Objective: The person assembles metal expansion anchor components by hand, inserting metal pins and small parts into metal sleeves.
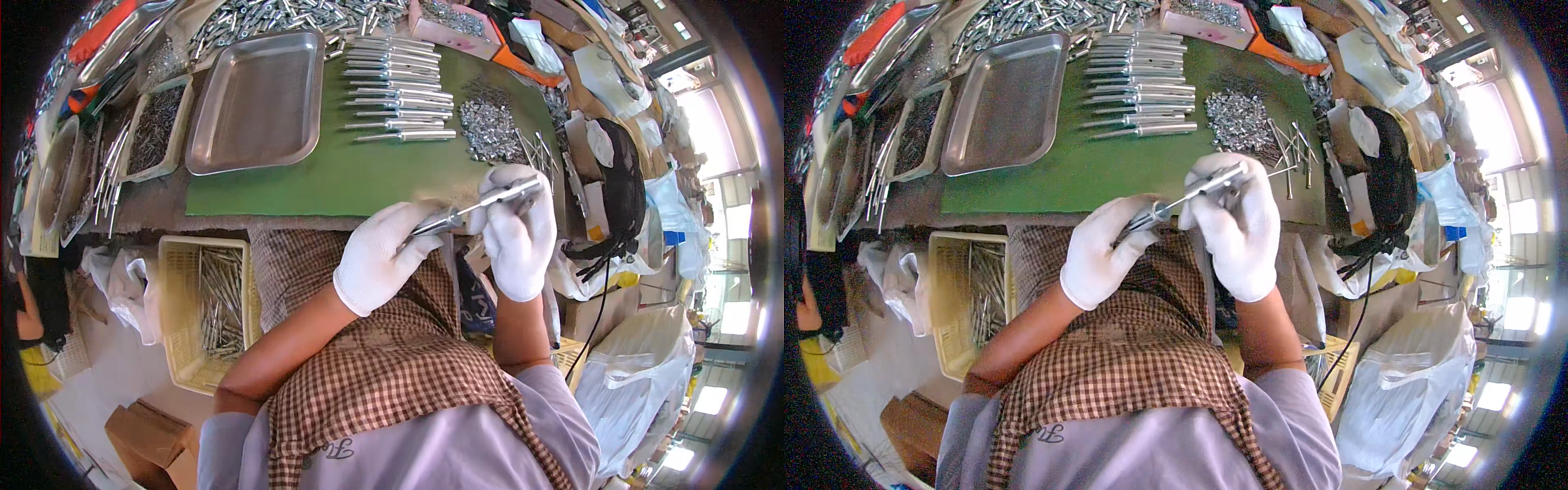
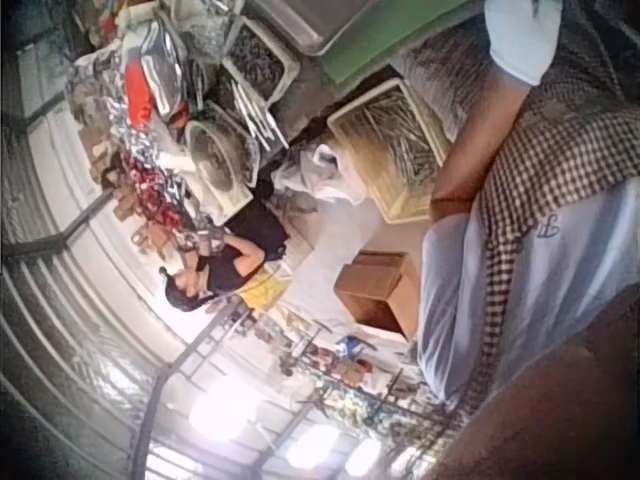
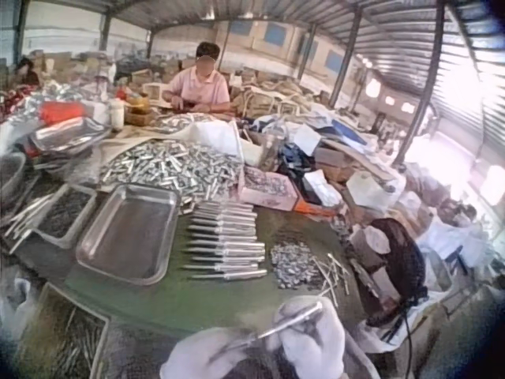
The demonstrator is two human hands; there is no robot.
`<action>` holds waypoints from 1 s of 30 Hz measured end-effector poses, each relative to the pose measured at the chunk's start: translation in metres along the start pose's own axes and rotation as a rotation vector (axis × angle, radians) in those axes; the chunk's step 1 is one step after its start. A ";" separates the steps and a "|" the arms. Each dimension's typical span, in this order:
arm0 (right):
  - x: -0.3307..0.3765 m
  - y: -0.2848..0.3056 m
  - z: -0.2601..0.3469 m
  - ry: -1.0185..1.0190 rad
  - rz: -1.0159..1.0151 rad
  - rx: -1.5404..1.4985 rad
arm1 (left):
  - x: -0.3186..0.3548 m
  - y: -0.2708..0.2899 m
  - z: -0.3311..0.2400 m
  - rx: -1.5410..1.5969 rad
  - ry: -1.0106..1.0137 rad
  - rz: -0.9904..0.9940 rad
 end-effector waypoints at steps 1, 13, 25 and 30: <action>0.002 0.000 0.000 -0.001 0.005 -0.004 | 0.001 0.000 0.000 -0.003 0.003 -0.005; 0.000 0.011 0.008 0.213 0.057 0.337 | -0.002 0.001 -0.002 0.015 -0.042 0.012; 0.005 0.000 0.006 0.214 0.264 0.431 | 0.007 -0.017 0.015 0.044 -0.092 0.052; 0.000 -0.007 0.002 0.228 0.332 0.421 | 0.012 -0.005 0.005 0.094 -0.118 -0.003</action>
Point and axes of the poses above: each hand's wrist, its own x-axis away from the middle knuckle, its own y-axis out of the back of the hand, z = x × y, the point moved 5 cm from there along -x, towards the middle knuckle, and after that the axes turned 7 degrees about y, right-handed, at the moved point
